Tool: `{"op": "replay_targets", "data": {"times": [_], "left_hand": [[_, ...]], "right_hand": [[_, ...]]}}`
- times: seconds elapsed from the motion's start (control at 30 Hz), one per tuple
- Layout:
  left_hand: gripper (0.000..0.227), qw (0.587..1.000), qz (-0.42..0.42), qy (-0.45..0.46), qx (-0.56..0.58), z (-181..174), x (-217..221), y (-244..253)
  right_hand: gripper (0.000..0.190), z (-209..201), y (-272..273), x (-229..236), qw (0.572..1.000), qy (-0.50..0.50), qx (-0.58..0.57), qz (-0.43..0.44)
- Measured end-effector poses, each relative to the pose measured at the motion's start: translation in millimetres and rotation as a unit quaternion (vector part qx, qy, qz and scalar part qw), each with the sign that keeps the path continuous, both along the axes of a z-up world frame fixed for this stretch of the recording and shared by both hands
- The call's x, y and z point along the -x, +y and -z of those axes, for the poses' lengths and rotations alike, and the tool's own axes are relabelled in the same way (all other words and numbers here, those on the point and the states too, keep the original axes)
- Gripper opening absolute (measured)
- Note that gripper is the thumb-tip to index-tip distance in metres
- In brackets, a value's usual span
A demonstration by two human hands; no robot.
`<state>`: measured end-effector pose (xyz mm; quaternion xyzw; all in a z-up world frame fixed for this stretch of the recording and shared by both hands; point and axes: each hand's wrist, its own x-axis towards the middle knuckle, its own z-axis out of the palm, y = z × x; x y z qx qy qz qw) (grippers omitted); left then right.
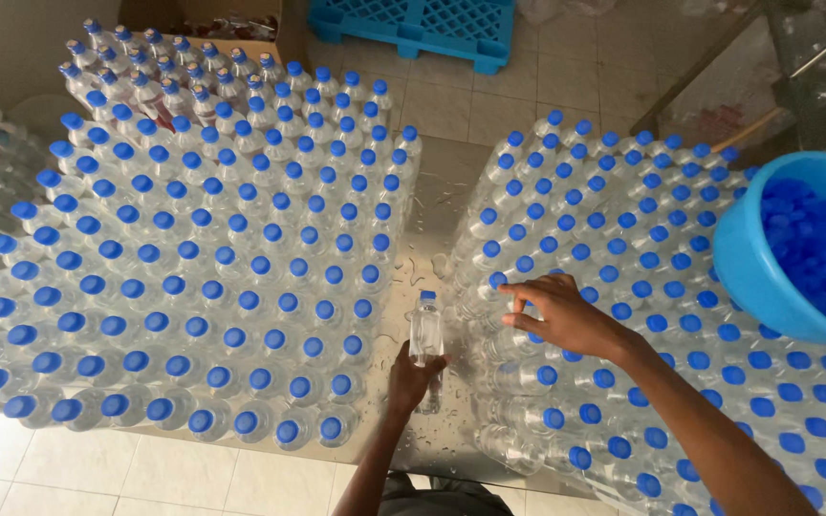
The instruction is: The person repeatedly picks up clear plastic water bottles from a large floor arrangement and screws blue caps onto them. The capped bottles are placed back into the arrangement, while a blue bucket filled with caps sits nearby.
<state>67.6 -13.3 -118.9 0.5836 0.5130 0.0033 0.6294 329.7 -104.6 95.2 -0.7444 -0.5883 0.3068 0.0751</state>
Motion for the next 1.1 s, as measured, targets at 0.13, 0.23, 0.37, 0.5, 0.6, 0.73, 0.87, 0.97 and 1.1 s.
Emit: {"op": "replay_targets", "data": {"times": [0.13,0.23,0.37,0.5,0.6,0.73,0.87,0.97,1.1], "left_hand": [[0.092,1.000,-0.003,0.004,-0.010,-23.7,-1.5,1.1],[0.086,1.000,-0.010,-0.012,0.011,-48.9,1.1,1.4],[0.084,0.999,-0.021,-0.047,0.004,-51.2,4.0,0.5],[0.092,0.995,-0.006,-0.099,-0.014,-78.8,9.8,0.7],[0.099,0.989,0.018,-0.137,-0.046,-96.8,17.0,-1.7],[0.100,0.971,0.063,-0.197,-0.116,-136.7,27.1,2.0],[0.098,0.954,0.120,-0.194,-0.193,-113.5,30.8,1.1],[0.096,0.941,0.173,-0.199,-0.213,-122.7,33.7,1.5],[0.093,0.919,0.219,-0.221,-0.243,-127.9,34.8,-4.2]], "right_hand": [[0.046,11.9,-12.8,5.4,0.999,-0.024,-0.008,-0.036],[0.044,19.0,-14.9,9.5,0.997,-0.044,-0.017,-0.064],[0.042,13.4,-9.9,18.1,0.994,-0.064,-0.025,-0.085],[0.039,6.5,-5.2,24.8,0.992,-0.074,-0.040,-0.098],[0.042,-5.8,0.0,32.4,0.990,-0.068,-0.082,-0.095],[0.052,-48.9,7.8,48.5,0.978,-0.091,-0.128,-0.139],[0.049,-33.2,1.9,32.0,0.933,-0.140,-0.193,-0.271],[0.038,-38.7,1.0,30.8,0.939,-0.102,-0.159,-0.286],[0.044,-18.4,-7.5,38.0,0.983,-0.071,-0.046,-0.162]]}}
